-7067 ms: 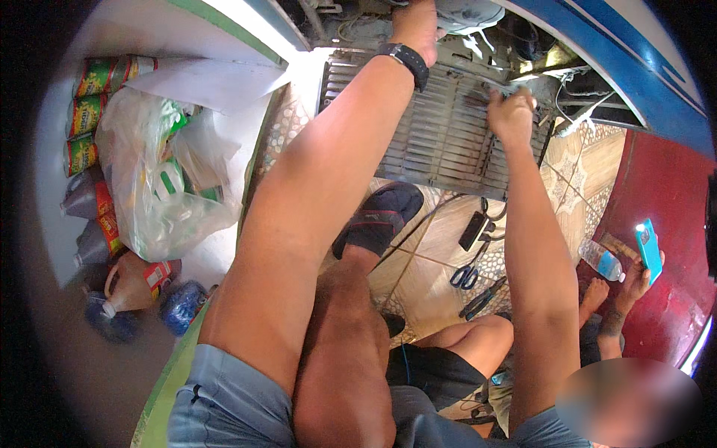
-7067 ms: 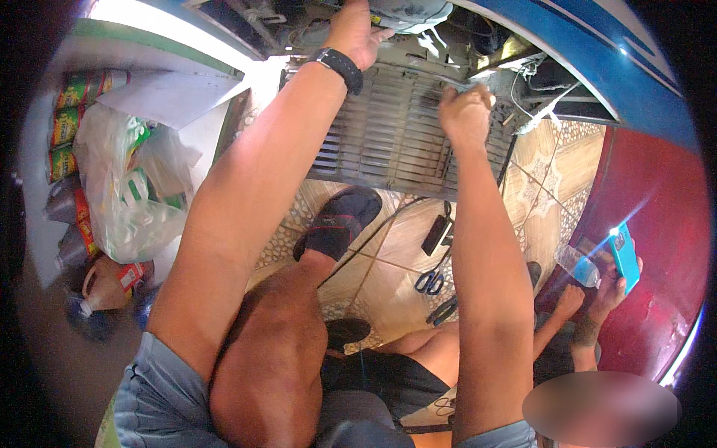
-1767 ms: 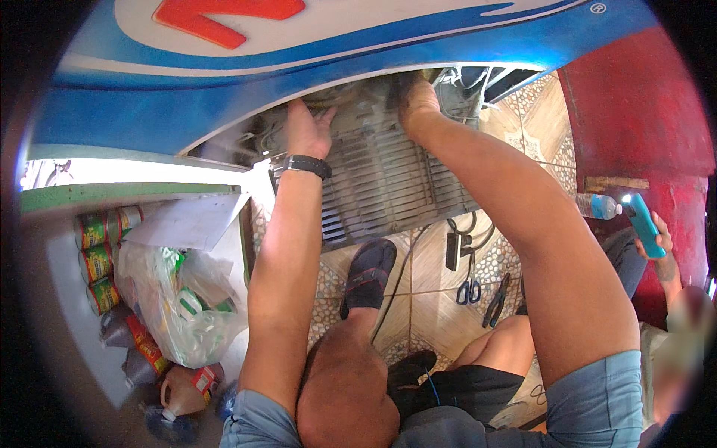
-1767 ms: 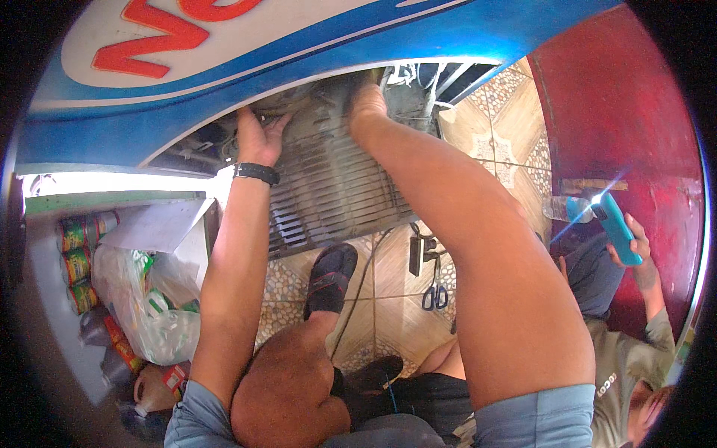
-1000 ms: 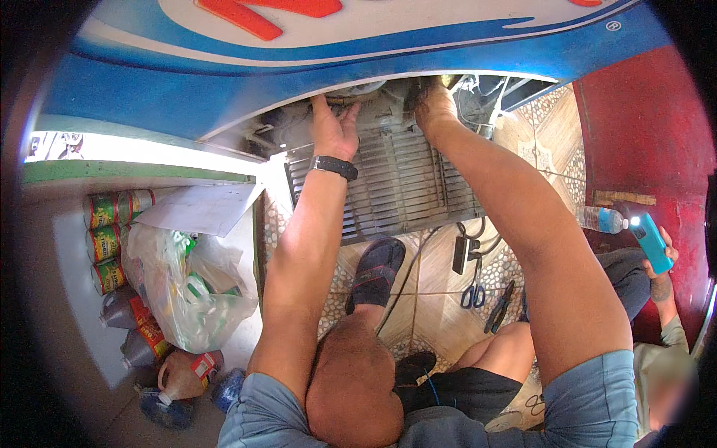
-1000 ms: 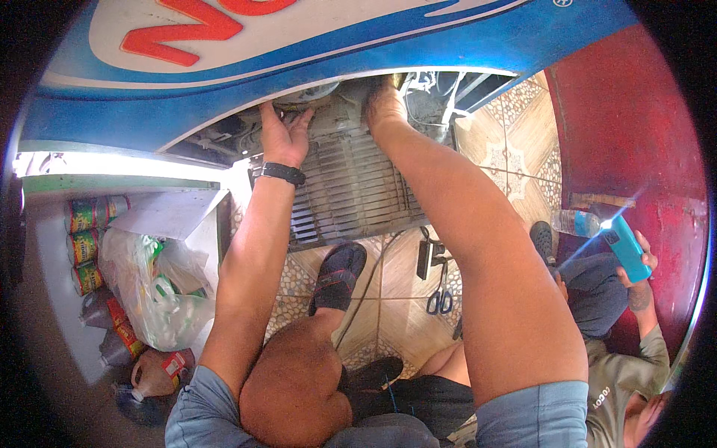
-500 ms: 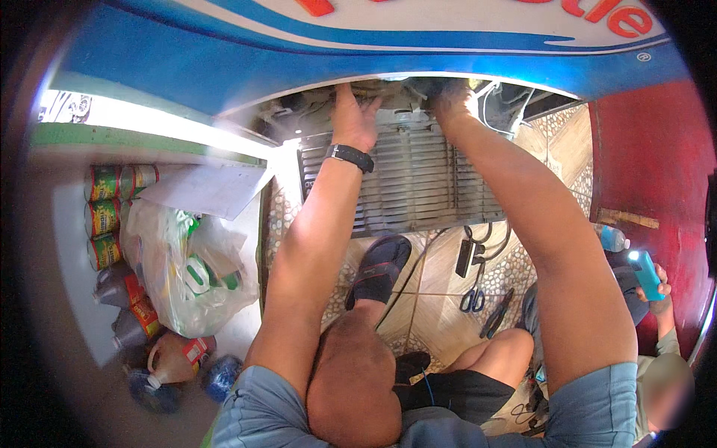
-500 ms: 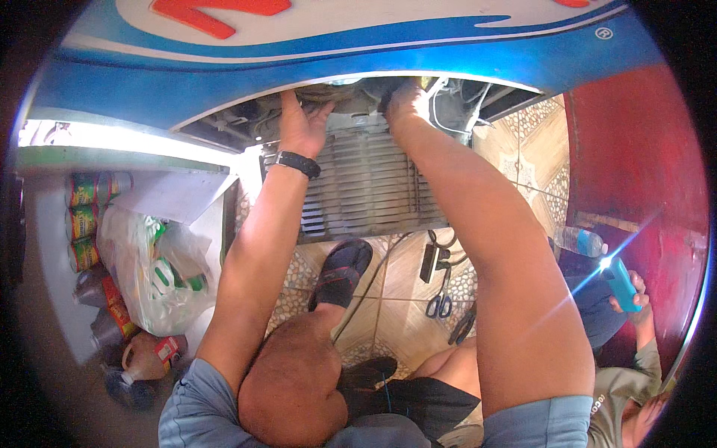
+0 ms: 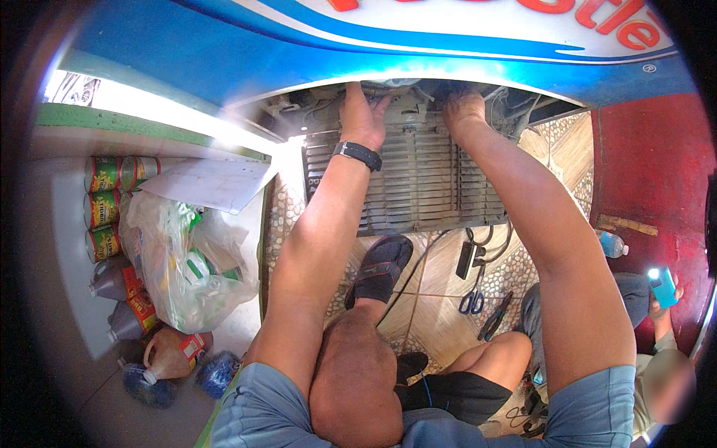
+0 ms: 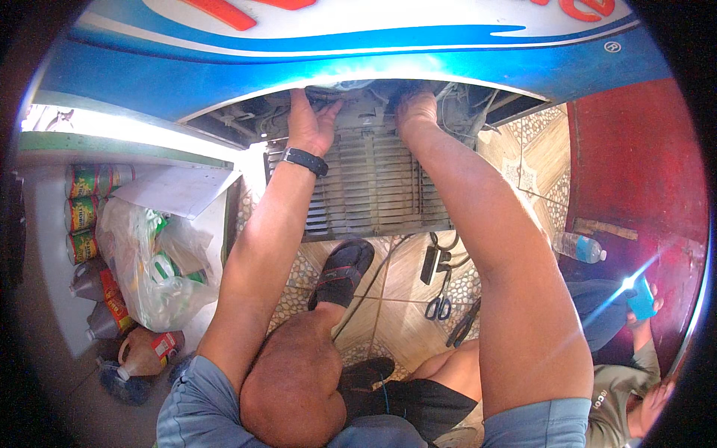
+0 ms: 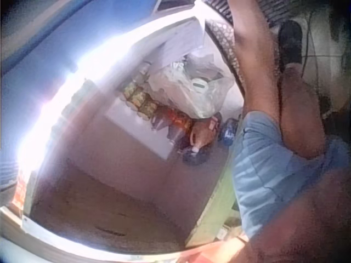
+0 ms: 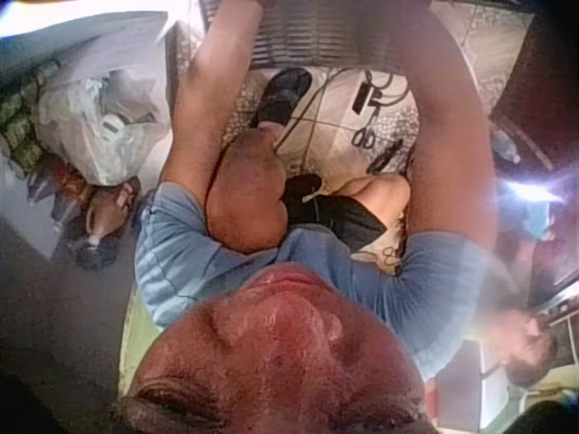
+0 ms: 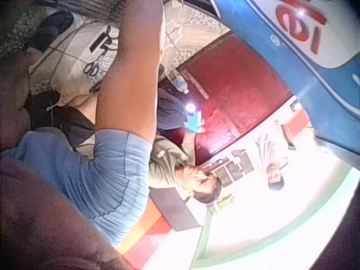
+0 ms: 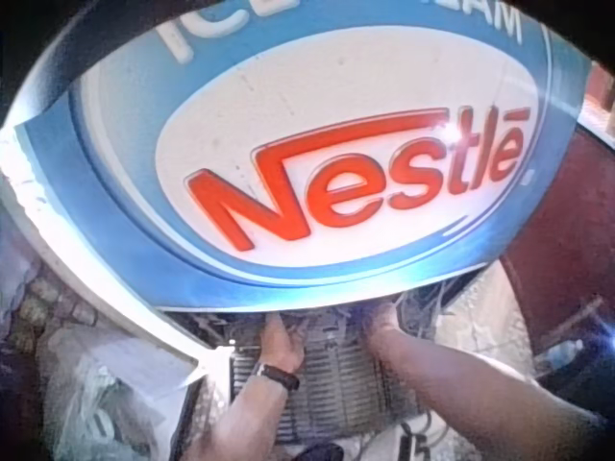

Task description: The person works on the lower electrical and mechanical components of an ice cream freezer, using pliers and a screwdriver to manipulate wires and a fan motor while sitting on the floor.

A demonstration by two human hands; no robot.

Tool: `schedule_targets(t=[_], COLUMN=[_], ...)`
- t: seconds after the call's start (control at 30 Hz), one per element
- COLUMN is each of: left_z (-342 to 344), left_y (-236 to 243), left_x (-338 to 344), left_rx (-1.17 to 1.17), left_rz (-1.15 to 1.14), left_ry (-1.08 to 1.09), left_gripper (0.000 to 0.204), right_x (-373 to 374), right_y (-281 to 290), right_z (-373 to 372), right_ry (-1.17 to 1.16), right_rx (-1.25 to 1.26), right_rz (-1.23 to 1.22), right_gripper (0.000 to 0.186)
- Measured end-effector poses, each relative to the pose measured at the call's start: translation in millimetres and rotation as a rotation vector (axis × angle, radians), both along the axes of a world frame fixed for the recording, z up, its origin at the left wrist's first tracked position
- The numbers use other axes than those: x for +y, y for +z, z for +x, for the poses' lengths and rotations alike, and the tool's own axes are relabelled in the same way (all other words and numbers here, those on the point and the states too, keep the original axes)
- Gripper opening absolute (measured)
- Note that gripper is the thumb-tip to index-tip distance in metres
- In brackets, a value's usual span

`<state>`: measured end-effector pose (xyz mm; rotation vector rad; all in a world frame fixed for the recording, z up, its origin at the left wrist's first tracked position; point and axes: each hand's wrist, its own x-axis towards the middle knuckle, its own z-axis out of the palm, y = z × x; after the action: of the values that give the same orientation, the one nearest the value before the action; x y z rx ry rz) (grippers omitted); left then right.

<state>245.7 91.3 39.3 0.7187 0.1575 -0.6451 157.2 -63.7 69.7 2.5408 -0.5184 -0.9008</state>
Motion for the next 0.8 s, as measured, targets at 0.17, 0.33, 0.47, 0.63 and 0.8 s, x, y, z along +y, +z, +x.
schedule_targets(t=[0.17,0.33,0.47,0.63,0.8], left_z=[-3,-2,-1,2,-1], left_y=[4,2,3,0,1], left_x=[-2,-3,-2,-3,-6], left_rx=[-0.038,-0.026,-0.002,-0.002,-0.017], left_rz=[-0.017,-0.011,0.011,0.044,0.065], left_ry=[0.004,0.014,0.021,0.044,0.030], left_gripper=[0.092,0.088,0.086,0.089,0.094], right_x=[-4,-6,2,4,-9], right_y=[-5,-13,-2,-1,-23], right_z=[2,-6,-2,5,-2], right_ry=[-0.022,0.161,0.147,0.108,0.148], right_rx=[-0.041,-0.152,-0.033,0.149,0.006], right_rz=[-0.019,-0.166,-0.135,-0.153,-0.226], right_gripper=[0.038,0.043,0.047,0.051,0.048])
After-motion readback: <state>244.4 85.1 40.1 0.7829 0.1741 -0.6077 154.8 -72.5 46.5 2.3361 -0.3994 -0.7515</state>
